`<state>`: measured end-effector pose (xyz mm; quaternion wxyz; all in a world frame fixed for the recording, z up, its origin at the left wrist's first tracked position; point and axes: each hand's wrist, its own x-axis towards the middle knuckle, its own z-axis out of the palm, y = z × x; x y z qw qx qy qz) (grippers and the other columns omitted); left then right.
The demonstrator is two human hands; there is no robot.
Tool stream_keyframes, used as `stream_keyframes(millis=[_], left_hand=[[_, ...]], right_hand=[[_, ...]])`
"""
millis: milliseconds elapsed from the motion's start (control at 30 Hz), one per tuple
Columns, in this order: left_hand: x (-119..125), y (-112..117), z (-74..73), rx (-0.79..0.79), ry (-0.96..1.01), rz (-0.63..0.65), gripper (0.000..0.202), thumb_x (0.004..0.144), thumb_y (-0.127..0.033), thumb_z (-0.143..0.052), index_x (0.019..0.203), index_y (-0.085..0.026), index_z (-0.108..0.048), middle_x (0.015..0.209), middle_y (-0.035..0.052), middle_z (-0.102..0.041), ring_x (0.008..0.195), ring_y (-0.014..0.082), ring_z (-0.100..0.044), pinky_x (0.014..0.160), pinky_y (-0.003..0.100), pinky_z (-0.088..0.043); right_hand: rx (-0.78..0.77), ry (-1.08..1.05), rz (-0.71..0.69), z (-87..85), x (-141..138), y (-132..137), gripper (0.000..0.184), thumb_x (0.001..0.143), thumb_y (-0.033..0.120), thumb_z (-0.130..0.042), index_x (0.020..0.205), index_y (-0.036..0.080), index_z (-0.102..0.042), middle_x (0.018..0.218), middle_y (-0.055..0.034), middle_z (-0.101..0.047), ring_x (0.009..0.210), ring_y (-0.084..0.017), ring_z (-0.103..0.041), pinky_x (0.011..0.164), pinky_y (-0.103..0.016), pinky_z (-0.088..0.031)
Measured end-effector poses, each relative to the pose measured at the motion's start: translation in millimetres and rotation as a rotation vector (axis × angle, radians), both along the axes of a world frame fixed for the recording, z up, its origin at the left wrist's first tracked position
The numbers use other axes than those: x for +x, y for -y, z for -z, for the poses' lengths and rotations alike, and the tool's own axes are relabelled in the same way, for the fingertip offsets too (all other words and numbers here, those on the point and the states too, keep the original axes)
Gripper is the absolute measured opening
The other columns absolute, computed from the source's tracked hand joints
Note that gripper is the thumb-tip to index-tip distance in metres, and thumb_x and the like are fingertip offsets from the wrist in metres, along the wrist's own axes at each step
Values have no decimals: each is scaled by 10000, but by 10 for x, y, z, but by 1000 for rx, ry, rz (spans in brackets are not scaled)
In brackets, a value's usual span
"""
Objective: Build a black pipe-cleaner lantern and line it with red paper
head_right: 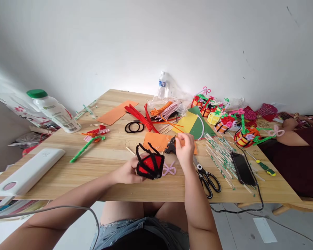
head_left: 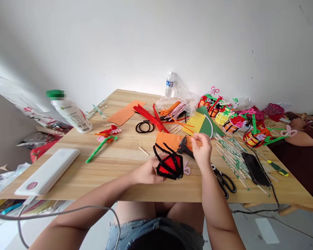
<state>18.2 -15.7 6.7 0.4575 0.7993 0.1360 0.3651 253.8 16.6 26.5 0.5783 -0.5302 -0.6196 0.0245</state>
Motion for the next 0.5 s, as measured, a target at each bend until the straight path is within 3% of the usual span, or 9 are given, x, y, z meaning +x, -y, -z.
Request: stream_keyframes(millis=[67,200,267,333,433,500], left_hand=[[-10,-6,28,-288,34,-63,190,743,-281,-724,868,-143,-757,845,80,-732,844,245,-675,815,350,-524],[11,-23,57,-765,249,-138,301,600,-257,-837,856,-132,-744,794,48,-731,723,179,-663,731,286,-527],[31,-32,44,-926,373,-139,302,545,-232,-864,800,-130,-739,752,38,-727,693,166,-662,735,284,-530],[41,-43,23,-1045,448,-125,314,535,-223,-866,805,-129,-737,732,39,-727,683,168,-670,747,294,-536],[25,-73,11,-1117,506,-83,340,578,-244,-846,877,-129,-731,773,61,-739,715,192,-692,768,316,-540],[0,-97,22,-1129,526,-42,333,610,-277,-827,889,-131,-720,782,74,-743,734,221,-702,771,347,-542]], right_hand=[[27,96,-59,1,-54,18,149,842,309,-600,928,195,-644,884,-76,-667,864,-204,-630,829,-377,-525],[47,97,-62,37,-156,54,160,880,282,-555,757,209,-627,805,-68,-645,808,-196,-619,786,-360,-530],[19,40,-133,65,-206,67,117,875,281,-565,914,208,-647,903,-85,-651,865,-204,-622,805,-369,-534],[-74,-23,-306,80,-249,84,217,892,289,-550,1082,221,-629,1000,-88,-656,942,-207,-629,856,-380,-532],[-243,-75,-584,63,-294,132,233,921,329,-523,1090,242,-658,1126,-81,-652,1096,-222,-604,963,-394,-495],[-328,-110,-696,43,-316,173,285,897,357,-570,1152,251,-643,1216,-75,-629,1155,-236,-582,992,-394,-483]])
